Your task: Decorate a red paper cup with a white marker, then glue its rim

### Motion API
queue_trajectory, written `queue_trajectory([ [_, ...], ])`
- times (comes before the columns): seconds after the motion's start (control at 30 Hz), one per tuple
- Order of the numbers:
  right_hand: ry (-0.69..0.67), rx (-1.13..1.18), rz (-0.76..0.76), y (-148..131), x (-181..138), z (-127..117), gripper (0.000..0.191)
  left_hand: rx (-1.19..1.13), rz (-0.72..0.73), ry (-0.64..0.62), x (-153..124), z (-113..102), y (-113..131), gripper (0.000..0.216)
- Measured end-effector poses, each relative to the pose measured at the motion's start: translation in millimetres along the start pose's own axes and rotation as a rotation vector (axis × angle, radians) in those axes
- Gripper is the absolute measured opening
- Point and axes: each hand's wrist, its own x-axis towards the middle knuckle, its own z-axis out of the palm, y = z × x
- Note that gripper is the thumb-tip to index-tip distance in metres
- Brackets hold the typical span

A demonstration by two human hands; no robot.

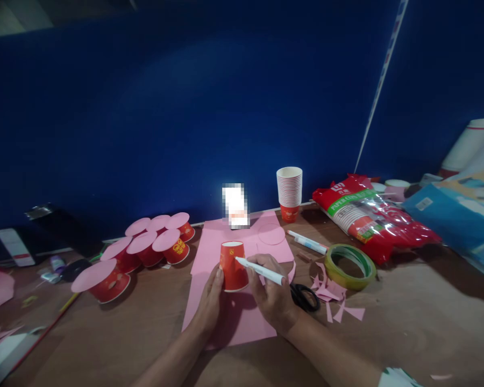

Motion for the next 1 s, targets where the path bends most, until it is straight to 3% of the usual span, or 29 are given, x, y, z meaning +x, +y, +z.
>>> queue_trajectory([
  [0.63,0.020,-0.059,-0.009,-0.1,0.7,0.1,0.011,0.005,0.020,0.019,-0.8,-0.8,1.0,0.049],
  [0.83,0.008,-0.055,-0.012,0.3,-1.8,2.0,0.012,-0.022,-0.046,0.080,-1.2,-0.7,0.7,0.049],
  [1.0,0.015,-0.039,-0.030,-2.2,-0.3,0.7,0.010,0.003,0.010,0.022,-1.1,-0.2,1.6,0.052],
])
